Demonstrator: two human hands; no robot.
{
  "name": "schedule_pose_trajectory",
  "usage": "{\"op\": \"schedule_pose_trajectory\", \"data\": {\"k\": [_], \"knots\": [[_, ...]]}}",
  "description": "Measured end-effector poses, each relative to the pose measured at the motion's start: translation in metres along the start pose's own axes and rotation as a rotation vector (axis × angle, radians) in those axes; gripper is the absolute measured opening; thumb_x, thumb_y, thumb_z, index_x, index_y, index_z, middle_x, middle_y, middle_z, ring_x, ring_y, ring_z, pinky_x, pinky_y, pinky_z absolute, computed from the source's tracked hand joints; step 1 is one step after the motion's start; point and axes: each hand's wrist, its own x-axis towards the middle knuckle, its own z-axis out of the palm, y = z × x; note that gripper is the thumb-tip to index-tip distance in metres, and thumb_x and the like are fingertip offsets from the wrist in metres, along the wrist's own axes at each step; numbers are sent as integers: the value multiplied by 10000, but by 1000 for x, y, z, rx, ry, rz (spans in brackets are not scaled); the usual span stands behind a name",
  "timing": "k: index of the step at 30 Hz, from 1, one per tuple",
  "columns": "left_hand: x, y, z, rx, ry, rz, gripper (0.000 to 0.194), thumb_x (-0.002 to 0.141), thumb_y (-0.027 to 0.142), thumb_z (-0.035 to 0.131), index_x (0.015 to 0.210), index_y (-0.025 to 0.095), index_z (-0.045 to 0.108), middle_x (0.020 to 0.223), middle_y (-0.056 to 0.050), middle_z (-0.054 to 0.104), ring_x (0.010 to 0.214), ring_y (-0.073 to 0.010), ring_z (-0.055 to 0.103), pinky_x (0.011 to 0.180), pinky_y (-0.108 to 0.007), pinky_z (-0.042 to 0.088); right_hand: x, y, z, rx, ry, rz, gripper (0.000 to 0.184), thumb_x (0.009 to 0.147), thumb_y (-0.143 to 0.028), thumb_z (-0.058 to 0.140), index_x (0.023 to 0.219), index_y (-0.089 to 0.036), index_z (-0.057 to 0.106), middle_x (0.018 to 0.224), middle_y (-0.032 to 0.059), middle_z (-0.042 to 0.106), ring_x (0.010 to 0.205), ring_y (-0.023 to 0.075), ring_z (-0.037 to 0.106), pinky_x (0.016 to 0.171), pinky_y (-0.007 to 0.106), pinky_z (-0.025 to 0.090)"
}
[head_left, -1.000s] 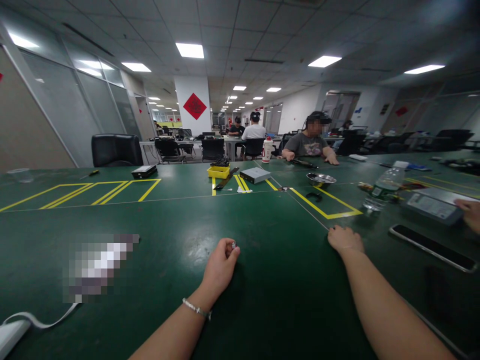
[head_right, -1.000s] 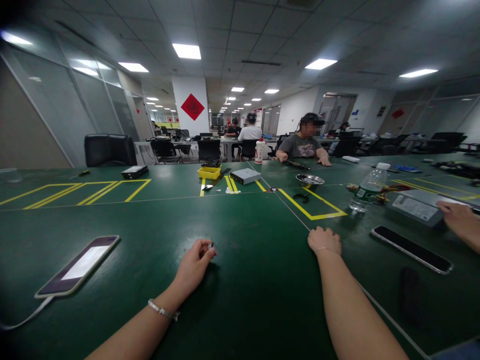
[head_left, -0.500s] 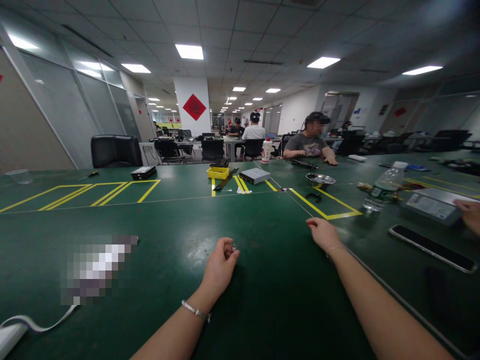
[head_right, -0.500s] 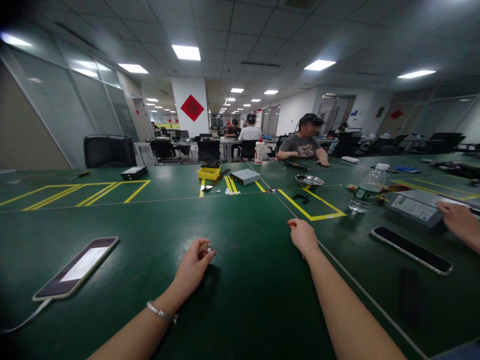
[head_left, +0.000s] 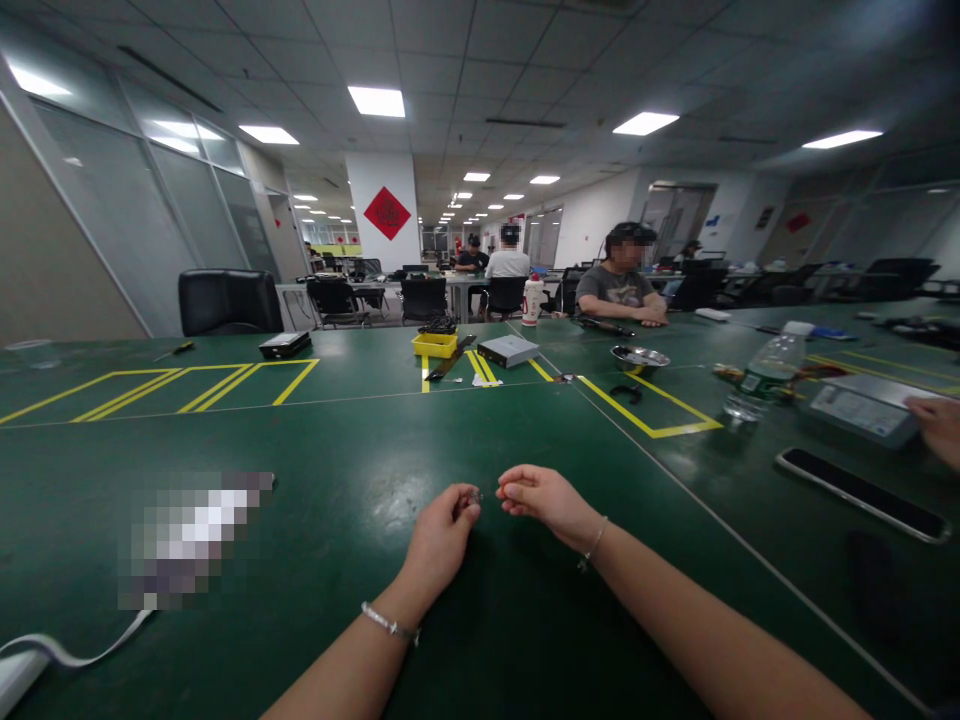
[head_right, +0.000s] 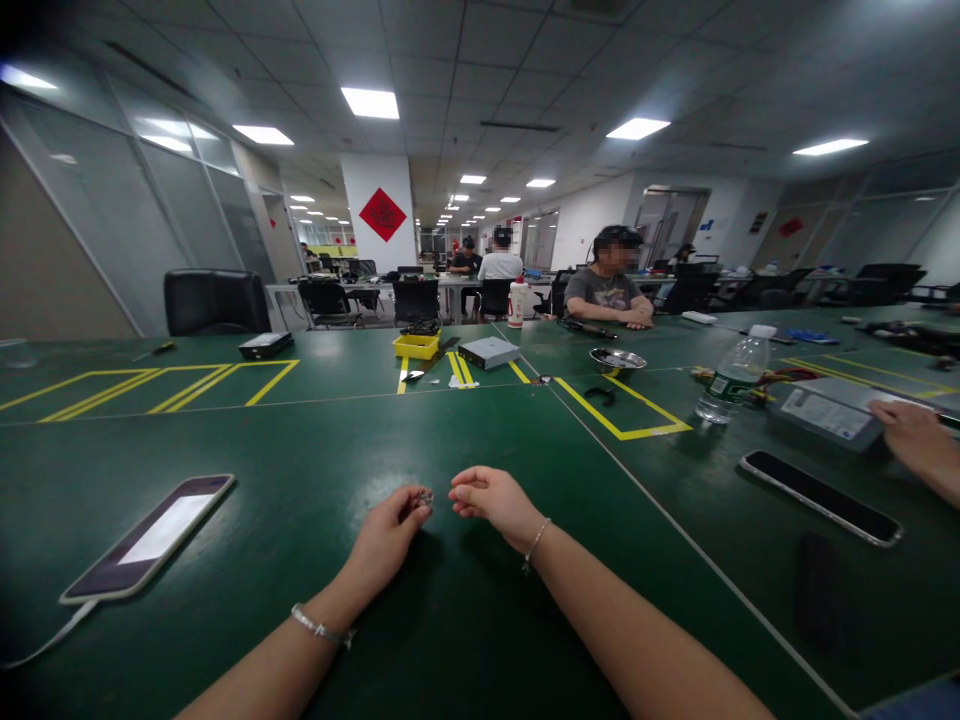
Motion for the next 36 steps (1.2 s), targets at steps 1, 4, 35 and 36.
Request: {"op": "schedule_pose_trajectory", "data": {"k": [1, 4, 35, 36], "knots": [[0, -1, 0, -7, -3, -1, 239, 763, 266, 446, 953, 191, 571, 819, -14, 636, 767, -154, 579, 706, -270, 428, 0, 1, 1, -16, 7, -12, 233, 646, -300, 658, 787, -145, 555, 733, 23, 618, 601, 83, 556, 582, 229, 437], [1, -4, 1, -21, -15, -10, 291, 796, 282, 403, 1020, 186, 560, 841, -25, 652, 797, -157, 589, 744, -280, 431, 2, 3, 1, -84, 29, -51, 240, 686, -359, 606, 764, -136, 565, 684, 12, 597, 566, 73, 519, 543, 218, 406], [0, -1, 1, 118, 17, 40, 159, 768, 305, 471, 748, 196, 586, 701, 11, 607, 674, -145, 545, 624, -251, 385, 2, 12, 10, -17, -19, -42, 272, 652, -389, 631, 747, -142, 566, 625, -10, 571, 529, 71, 494, 529, 225, 378], [0, -1, 1, 117, 32, 43, 115, 744, 272, 501, 758, 196, 586, 721, 9, 612, 693, -146, 548, 640, -254, 390, 2, 12, 10, 7, -21, -34, 274, 645, -387, 639, 740, -139, 569, 634, -4, 576, 541, 72, 501, 539, 226, 383]]}}
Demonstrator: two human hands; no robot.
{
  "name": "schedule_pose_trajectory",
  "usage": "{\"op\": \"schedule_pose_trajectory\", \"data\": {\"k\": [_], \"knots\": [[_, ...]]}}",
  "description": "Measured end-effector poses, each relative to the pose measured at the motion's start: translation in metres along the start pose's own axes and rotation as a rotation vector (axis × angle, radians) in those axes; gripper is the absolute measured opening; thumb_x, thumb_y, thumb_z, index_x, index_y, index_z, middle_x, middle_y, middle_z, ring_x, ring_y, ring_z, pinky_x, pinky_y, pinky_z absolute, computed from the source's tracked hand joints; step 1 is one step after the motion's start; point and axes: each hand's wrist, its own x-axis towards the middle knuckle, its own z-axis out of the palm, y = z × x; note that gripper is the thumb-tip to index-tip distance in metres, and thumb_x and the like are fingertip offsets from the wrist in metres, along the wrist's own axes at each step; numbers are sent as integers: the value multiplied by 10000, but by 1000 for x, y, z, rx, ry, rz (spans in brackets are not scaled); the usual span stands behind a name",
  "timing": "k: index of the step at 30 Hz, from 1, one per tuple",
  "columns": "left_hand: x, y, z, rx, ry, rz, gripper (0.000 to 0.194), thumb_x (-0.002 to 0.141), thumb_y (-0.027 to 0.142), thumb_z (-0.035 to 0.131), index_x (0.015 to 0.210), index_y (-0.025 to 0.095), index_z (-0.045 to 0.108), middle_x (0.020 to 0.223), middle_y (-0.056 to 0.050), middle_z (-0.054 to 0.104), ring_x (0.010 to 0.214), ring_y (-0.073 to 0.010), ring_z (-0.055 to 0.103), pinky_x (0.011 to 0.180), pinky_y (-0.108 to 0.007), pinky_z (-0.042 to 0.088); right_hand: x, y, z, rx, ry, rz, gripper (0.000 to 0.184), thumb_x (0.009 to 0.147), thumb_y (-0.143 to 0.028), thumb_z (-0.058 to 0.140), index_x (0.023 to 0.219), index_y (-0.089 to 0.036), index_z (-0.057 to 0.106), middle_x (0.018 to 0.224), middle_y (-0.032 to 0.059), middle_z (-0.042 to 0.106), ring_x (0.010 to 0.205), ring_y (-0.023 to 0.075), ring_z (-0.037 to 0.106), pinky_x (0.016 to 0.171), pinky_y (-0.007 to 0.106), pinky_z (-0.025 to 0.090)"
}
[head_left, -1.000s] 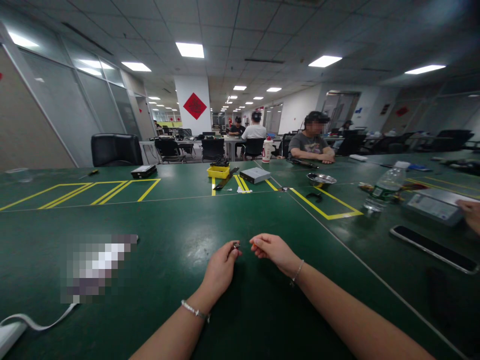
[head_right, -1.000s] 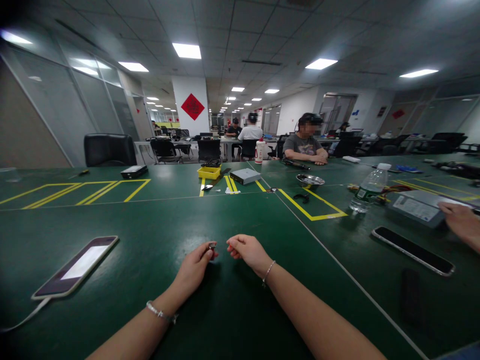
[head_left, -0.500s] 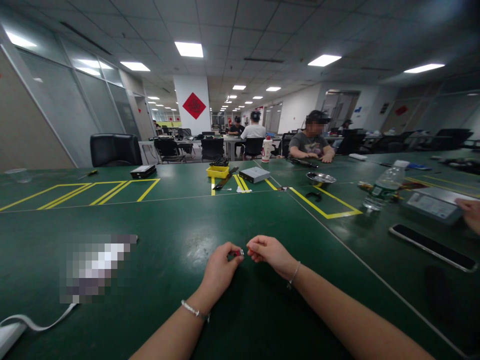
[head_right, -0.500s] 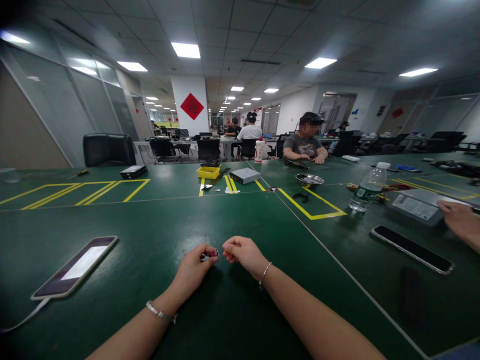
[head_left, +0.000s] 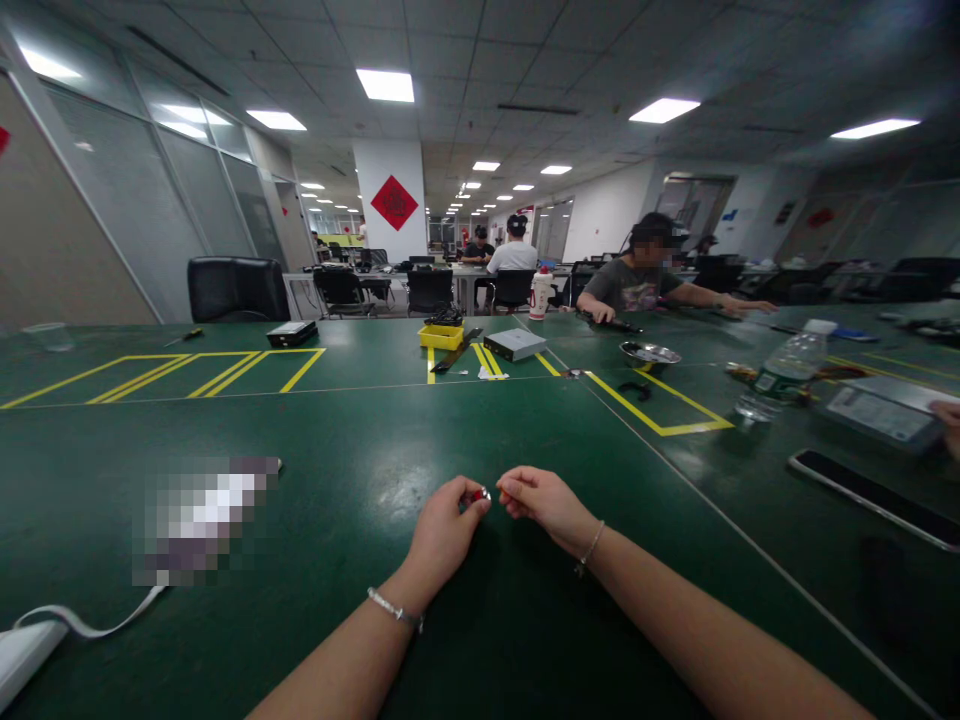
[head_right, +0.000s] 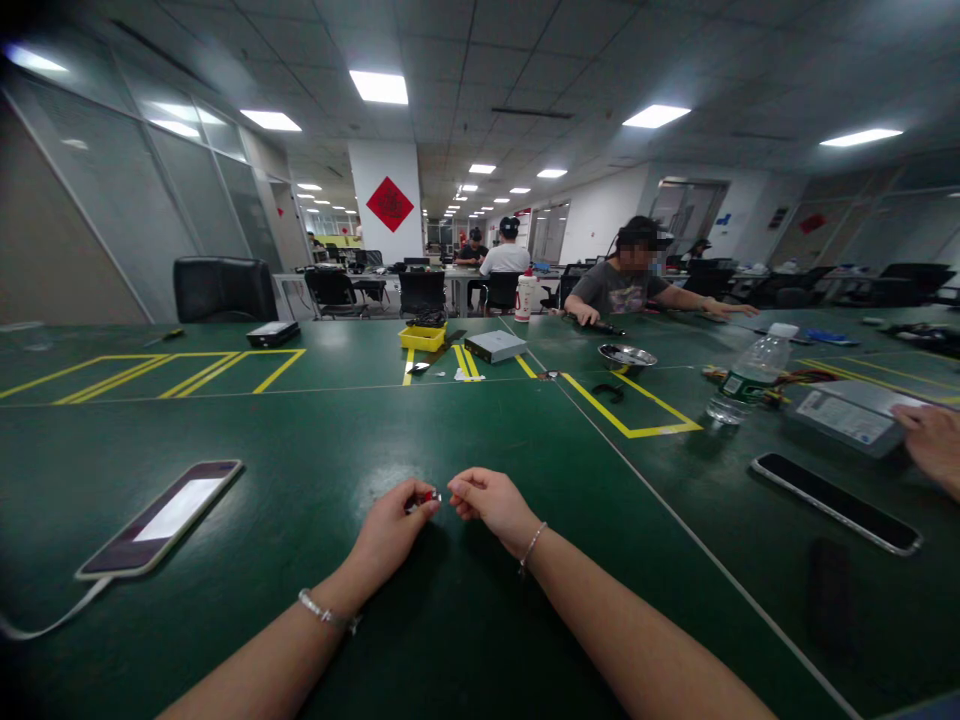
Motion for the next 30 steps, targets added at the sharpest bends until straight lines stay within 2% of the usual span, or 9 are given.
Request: {"op": "schedule_pose_trajectory", "data": {"k": [7, 19, 26, 30], "knots": [[0, -3, -1, 33, 59, 68, 87, 680, 167, 570, 758, 204, 584, 788, 10, 611, 792, -158, 542, 717, -284, 396, -4, -4, 4, 138, -18, 68, 282, 608, -322, 678, 810, -148, 586, 713, 16, 613, 601, 85, 542, 611, 244, 421], [-1, 0, 0, 73, 137, 88, 82, 652, 130, 571, 690, 192, 534, 720, 17, 567, 739, -156, 531, 680, -287, 395, -6, 3, 22, -31, 119, -42, 175, 622, -295, 646, 703, -149, 593, 642, -2, 618, 594, 98, 538, 598, 249, 413], [0, 4, -2, 73, 175, 98, 82, 643, 126, 563, 647, 189, 510, 684, 17, 554, 702, -154, 526, 657, -283, 389, -9, 4, 29, 14, 165, -55, 296, 599, -403, 661, 714, -132, 631, 675, 32, 640, 657, 137, 577, 668, 288, 443], [0, 2, -2, 115, 218, 116, 84, 642, 125, 558, 626, 192, 511, 660, 19, 538, 675, -153, 517, 635, -278, 381, -12, 5, 35, -4, 179, -79, 399, 668, -486, 575, 785, -114, 664, 769, 84, 656, 758, 185, 598, 694, 319, 458]]}}
